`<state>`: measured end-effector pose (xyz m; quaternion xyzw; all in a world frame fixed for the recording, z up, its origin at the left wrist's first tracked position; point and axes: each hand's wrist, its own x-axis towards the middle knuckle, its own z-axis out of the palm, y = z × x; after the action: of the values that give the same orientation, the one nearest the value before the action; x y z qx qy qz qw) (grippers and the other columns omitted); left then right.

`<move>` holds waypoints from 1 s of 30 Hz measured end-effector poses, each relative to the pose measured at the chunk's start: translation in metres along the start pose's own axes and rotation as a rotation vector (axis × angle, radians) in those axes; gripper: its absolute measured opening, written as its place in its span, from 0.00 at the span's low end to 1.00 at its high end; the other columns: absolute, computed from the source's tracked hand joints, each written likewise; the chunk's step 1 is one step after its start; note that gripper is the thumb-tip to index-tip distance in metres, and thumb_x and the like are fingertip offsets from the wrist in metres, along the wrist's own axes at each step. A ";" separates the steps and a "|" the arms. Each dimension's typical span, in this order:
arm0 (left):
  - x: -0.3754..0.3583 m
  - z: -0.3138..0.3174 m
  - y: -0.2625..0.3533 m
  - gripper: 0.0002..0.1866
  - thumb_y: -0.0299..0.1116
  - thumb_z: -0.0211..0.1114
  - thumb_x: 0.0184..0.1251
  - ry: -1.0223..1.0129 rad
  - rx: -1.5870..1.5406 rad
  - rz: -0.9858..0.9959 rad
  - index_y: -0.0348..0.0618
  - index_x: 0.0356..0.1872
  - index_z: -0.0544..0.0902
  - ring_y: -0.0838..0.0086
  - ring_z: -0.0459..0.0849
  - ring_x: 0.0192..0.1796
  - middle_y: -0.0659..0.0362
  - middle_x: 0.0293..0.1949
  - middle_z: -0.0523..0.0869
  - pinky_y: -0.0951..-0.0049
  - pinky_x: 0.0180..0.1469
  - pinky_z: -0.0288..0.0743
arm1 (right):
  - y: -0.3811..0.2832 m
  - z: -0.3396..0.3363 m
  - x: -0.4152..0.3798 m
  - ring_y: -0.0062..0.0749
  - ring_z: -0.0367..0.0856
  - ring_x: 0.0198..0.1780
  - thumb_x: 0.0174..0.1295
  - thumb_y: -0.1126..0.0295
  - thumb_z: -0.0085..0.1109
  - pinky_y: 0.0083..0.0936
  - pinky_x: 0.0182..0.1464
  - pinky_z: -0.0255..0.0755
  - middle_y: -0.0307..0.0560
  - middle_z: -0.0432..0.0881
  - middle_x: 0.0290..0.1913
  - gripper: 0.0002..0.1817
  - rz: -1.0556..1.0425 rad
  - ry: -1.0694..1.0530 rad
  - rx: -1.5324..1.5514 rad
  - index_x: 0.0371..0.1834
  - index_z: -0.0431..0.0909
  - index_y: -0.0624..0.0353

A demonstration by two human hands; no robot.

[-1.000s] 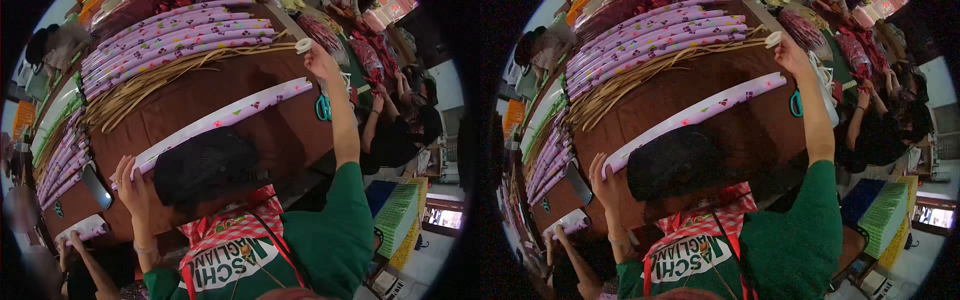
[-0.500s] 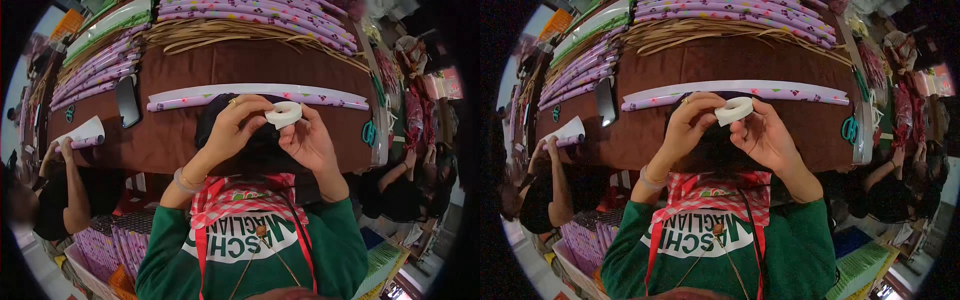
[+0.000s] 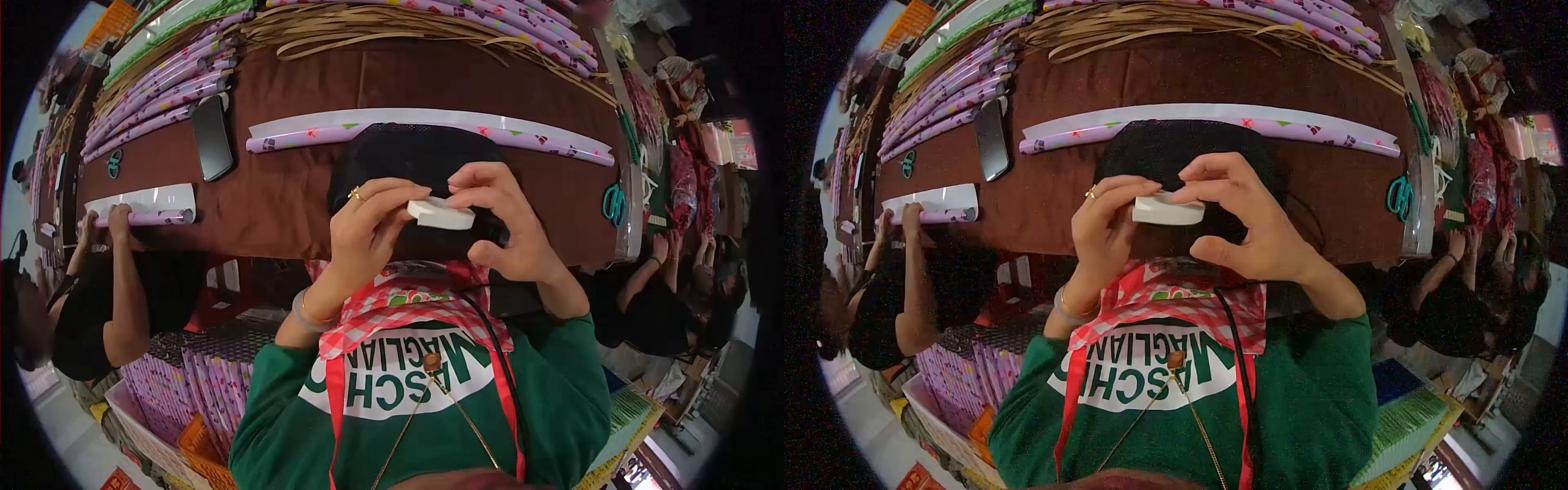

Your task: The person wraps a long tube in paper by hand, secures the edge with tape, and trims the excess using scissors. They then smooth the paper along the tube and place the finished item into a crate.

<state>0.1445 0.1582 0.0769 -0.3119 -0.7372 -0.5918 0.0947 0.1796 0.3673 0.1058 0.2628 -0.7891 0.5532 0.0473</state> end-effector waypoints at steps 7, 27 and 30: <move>-0.001 0.006 -0.005 0.14 0.17 0.61 0.59 0.073 -0.253 -0.258 0.35 0.47 0.79 0.71 0.81 0.43 0.53 0.46 0.82 0.76 0.46 0.74 | 0.018 0.008 0.009 0.38 0.69 0.56 0.66 0.65 0.52 0.31 0.59 0.63 0.51 0.69 0.56 0.14 0.087 -0.095 0.194 0.49 0.73 0.61; 0.019 -0.059 0.001 0.09 0.32 0.67 0.59 -0.070 -0.248 -0.601 0.38 0.36 0.81 0.84 0.75 0.35 0.65 0.31 0.80 0.83 0.35 0.66 | 0.024 0.004 0.047 0.37 0.70 0.55 0.59 0.69 0.59 0.29 0.56 0.64 0.50 0.70 0.55 0.08 0.136 -0.184 0.008 0.36 0.74 0.61; 0.017 -0.072 -0.009 0.08 0.31 0.66 0.59 0.064 -0.184 -0.582 0.37 0.35 0.81 0.85 0.75 0.35 0.66 0.31 0.80 0.84 0.36 0.67 | 0.037 0.006 0.070 0.28 0.72 0.48 0.68 0.58 0.49 0.23 0.52 0.65 0.46 0.73 0.49 0.15 0.230 -0.318 0.179 0.37 0.75 0.61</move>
<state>0.1100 0.0962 0.0985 -0.0760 -0.7355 -0.6680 -0.0845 0.1039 0.3456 0.0976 0.2583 -0.7591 0.5745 -0.1646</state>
